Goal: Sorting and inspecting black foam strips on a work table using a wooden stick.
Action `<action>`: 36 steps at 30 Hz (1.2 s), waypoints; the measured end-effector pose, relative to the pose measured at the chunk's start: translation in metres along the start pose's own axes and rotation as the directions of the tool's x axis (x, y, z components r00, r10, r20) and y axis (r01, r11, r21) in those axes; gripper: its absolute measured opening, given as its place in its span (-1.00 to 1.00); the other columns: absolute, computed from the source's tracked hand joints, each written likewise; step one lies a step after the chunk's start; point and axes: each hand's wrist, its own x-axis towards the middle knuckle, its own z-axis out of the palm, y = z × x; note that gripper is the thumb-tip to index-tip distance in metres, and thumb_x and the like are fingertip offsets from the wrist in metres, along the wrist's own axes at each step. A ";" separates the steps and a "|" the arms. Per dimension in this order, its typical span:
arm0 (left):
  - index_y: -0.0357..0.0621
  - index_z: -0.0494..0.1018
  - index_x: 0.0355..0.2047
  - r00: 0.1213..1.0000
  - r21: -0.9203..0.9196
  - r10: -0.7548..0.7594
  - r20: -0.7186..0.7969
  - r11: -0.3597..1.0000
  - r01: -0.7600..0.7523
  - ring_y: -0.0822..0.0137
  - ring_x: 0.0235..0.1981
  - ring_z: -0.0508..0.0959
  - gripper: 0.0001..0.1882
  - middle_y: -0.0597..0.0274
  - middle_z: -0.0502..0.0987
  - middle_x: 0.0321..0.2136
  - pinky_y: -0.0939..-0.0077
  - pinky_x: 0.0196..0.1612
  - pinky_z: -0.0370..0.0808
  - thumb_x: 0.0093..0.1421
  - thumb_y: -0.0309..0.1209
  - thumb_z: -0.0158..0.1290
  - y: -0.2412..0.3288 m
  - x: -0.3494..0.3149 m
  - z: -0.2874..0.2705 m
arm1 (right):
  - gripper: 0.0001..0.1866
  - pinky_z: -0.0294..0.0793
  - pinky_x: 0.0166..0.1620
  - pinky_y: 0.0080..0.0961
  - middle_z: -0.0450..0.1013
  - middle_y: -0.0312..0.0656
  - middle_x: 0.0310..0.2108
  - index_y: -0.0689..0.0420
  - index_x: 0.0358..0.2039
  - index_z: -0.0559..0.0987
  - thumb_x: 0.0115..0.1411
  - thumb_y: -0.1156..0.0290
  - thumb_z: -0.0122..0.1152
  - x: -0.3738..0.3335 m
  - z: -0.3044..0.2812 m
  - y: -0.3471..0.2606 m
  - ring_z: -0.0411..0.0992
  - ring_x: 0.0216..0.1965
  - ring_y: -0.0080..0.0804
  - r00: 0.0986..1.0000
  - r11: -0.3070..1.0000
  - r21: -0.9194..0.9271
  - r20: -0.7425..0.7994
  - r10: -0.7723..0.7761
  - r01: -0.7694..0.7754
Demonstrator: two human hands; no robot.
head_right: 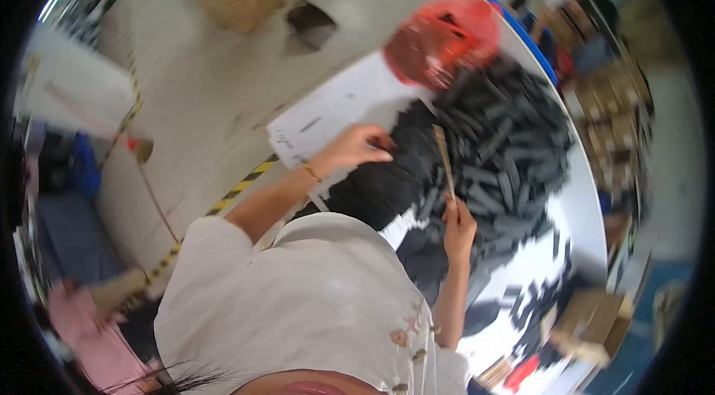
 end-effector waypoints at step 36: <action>-0.22 0.49 -0.37 0.870 0.523 -0.036 0.491 0.811 -0.262 0.14 -0.43 0.58 -0.83 0.09 0.58 -0.48 0.38 -0.33 0.48 0.01 -0.44 0.16 0.003 0.038 0.012 | -0.82 0.43 -0.45 -0.33 0.44 -0.17 -0.56 0.06 -0.27 0.62 0.09 0.36 0.25 -0.030 -0.057 -0.040 0.43 -0.53 -0.19 0.933 0.675 -0.650 0.174 -0.315 0.349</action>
